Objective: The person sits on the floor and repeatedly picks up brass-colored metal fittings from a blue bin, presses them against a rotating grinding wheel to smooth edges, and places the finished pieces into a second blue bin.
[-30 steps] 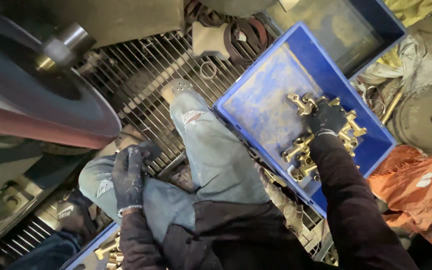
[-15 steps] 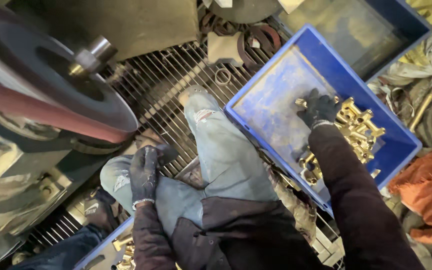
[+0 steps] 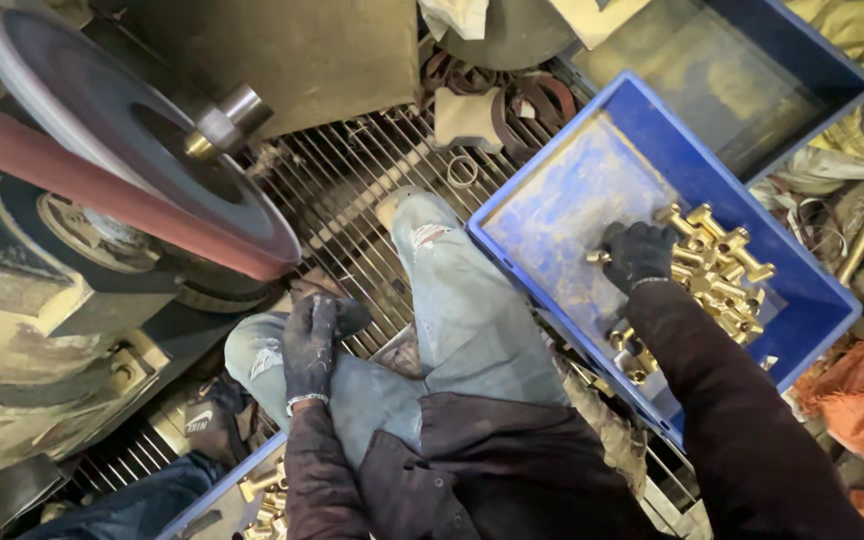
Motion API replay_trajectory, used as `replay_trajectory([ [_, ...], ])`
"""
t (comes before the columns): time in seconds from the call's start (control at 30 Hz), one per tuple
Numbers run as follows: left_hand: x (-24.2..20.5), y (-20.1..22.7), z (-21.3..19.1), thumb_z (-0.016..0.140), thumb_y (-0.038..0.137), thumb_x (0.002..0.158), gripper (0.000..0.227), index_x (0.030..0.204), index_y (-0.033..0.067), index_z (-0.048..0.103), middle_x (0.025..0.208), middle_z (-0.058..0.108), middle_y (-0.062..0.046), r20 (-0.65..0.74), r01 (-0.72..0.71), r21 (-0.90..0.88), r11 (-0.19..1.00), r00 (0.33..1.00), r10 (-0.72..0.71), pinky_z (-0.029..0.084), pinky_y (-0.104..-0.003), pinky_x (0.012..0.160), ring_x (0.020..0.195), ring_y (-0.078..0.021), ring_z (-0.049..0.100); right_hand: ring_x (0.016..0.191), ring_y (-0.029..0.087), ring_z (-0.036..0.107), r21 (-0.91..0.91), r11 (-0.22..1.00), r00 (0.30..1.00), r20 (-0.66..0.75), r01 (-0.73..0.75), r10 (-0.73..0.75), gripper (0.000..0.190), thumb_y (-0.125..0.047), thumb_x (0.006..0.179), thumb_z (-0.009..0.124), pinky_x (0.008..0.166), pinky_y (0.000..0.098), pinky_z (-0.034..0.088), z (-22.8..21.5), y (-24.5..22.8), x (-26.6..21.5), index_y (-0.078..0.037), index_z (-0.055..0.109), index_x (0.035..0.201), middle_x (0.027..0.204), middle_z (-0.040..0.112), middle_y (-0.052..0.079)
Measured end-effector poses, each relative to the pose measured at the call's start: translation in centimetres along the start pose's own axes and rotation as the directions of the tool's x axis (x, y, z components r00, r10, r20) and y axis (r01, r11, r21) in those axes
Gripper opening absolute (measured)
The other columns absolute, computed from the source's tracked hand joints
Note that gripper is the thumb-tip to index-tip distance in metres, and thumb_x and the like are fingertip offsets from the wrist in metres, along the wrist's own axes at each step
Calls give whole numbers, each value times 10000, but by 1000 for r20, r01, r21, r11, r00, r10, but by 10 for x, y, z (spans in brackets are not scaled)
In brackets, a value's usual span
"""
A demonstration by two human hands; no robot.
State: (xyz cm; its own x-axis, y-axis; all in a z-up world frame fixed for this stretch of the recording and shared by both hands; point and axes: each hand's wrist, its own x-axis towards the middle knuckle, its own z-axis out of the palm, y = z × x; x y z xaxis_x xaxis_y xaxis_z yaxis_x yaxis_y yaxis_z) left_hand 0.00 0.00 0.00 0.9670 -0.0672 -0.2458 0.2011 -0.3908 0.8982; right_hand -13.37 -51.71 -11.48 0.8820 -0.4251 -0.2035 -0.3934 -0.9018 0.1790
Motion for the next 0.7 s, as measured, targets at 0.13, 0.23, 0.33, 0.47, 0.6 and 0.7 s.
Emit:
replay_trajectory([
  [0.13,3,-13,4,618,308,1019,319,1121,13,685,937,717,-78,-4,0,-7,1000,1000,0,516,-304,719,792,-145,630,1025,376,678,-90,975,979,-9,201,-202,449,-458,807,710,933,606,398,-7,2,-1,-195,648,1165,1040,714,143],
  [0.23,3,-27,6,616,313,1016,334,1154,15,671,976,730,-65,-17,-5,-58,998,1000,4,529,-295,747,837,-134,657,1012,366,710,-15,994,953,284,110,-102,545,-539,797,722,1013,646,383,-10,-2,16,-194,608,1203,983,750,125],
  [0.33,0,-36,1,634,286,1047,337,1199,-14,650,1054,708,-88,-70,-184,46,982,980,187,516,-315,815,932,-153,656,998,365,734,-15,1000,958,285,-1,5,494,-500,793,732,986,577,438,-2,-13,22,-195,638,1170,994,754,144],
  [0.47,3,-31,5,630,296,1013,290,1093,18,652,896,680,-69,-26,-25,-86,996,999,23,521,-310,698,781,-145,612,986,356,703,73,984,979,108,164,-171,278,-502,926,622,1019,565,424,5,-5,15,-267,701,1052,964,739,110],
  [0.6,-3,-15,1,633,281,1021,278,1080,11,657,881,652,-69,-2,-1,-167,986,1000,1,494,-310,671,745,-140,580,984,308,672,-84,958,956,-83,273,-280,336,-527,773,731,979,515,430,8,-19,-10,-256,688,967,979,695,83],
  [0.7,-9,-4,-4,628,279,1016,277,1072,9,655,874,676,-69,4,-27,-135,991,1000,28,517,-296,685,758,-129,626,957,331,668,18,952,945,-130,306,-301,357,-480,764,786,949,510,453,-10,-26,-22,-240,700,1014,942,699,99],
])
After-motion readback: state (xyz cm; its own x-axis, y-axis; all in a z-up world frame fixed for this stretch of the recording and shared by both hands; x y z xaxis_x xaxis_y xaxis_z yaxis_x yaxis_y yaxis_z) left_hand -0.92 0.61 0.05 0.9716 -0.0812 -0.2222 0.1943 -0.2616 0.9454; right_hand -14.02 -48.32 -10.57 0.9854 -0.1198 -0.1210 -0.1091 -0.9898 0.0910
